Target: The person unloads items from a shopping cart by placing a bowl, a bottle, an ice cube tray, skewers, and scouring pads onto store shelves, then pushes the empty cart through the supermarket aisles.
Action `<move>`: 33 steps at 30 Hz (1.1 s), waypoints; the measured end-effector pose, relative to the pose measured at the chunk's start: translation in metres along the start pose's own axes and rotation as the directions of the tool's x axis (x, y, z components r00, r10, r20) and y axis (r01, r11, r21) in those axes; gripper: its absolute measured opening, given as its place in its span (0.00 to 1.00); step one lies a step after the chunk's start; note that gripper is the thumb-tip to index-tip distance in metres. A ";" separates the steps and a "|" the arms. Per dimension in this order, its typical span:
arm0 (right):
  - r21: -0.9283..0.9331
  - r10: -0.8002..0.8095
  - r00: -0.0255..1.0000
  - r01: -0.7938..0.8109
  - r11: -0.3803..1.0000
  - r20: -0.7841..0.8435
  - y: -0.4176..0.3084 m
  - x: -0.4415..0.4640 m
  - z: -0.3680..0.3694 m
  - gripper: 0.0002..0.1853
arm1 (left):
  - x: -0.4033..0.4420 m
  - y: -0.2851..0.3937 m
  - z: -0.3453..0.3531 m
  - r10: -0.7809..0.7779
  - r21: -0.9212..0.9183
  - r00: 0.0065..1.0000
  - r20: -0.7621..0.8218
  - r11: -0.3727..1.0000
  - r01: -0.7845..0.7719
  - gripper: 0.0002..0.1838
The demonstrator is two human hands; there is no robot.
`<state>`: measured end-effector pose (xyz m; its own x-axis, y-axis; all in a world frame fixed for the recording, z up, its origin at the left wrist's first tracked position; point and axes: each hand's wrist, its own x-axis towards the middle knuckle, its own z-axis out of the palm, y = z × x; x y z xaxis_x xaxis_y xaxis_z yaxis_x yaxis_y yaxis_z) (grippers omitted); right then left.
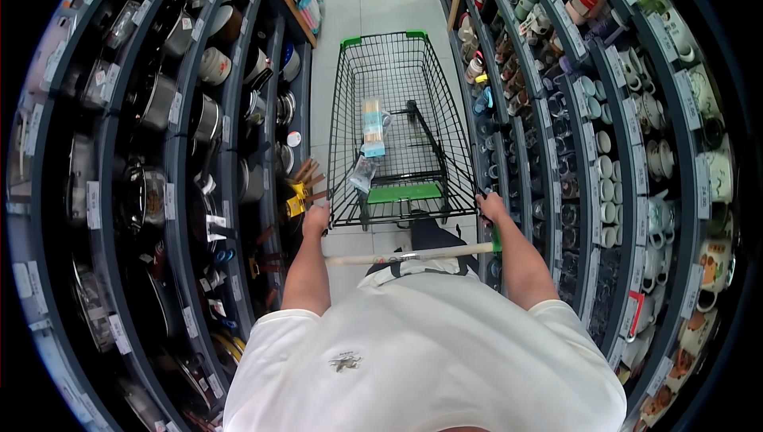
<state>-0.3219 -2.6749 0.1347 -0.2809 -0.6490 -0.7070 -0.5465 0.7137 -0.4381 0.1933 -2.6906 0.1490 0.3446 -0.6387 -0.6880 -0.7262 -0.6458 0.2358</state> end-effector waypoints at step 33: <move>-0.096 -0.041 0.999 0.044 0.994 0.033 -0.197 0.188 -0.101 0.24 | 0.216 0.135 -0.042 0.023 -0.008 0.997 -0.078 1.000 -0.024 0.26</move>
<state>-0.3471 -2.9644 0.1443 -0.2316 -0.6689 -0.7064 -0.6315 0.6557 -0.4138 0.1948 -2.9334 0.0615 0.3734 -0.6841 -0.6265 -0.7292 -0.6340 0.2576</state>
